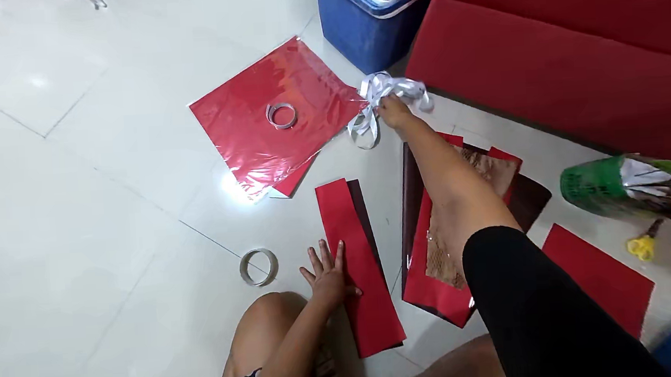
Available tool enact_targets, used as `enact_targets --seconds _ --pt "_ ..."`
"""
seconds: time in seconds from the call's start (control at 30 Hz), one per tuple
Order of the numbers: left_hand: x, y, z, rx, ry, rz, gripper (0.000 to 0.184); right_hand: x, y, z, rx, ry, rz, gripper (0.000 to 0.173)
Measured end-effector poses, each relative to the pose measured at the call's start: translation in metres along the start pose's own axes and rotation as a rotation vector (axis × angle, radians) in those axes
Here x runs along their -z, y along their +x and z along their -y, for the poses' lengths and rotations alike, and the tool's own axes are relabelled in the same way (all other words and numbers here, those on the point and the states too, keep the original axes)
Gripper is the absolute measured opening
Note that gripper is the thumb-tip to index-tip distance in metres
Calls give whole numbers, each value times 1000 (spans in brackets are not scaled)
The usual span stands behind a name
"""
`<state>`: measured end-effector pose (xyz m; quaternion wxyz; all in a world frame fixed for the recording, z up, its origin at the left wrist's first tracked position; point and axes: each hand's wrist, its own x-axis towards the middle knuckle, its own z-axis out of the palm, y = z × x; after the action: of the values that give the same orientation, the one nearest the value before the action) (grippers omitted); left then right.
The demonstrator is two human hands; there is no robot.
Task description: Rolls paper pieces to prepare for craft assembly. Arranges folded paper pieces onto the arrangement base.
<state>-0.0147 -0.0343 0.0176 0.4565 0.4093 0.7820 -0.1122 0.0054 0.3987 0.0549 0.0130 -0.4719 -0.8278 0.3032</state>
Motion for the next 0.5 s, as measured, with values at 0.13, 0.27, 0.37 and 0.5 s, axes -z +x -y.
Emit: enact_targets --seconds 0.13,0.27,0.37,0.5 --pt "-1 0 1 4 21 -2 129 22 -45 10 -124 -58 -146 37" --pt "-4 -2 3 -36 12 -31 130 6 -138 -4 -69 -87 -165 34" --pt "-7 -3 6 -60 13 -66 130 -48 -241 -7 -90 -192 19 38" --pt "-10 -7 8 -78 18 -130 128 -118 -351 3 -183 -258 124 57"
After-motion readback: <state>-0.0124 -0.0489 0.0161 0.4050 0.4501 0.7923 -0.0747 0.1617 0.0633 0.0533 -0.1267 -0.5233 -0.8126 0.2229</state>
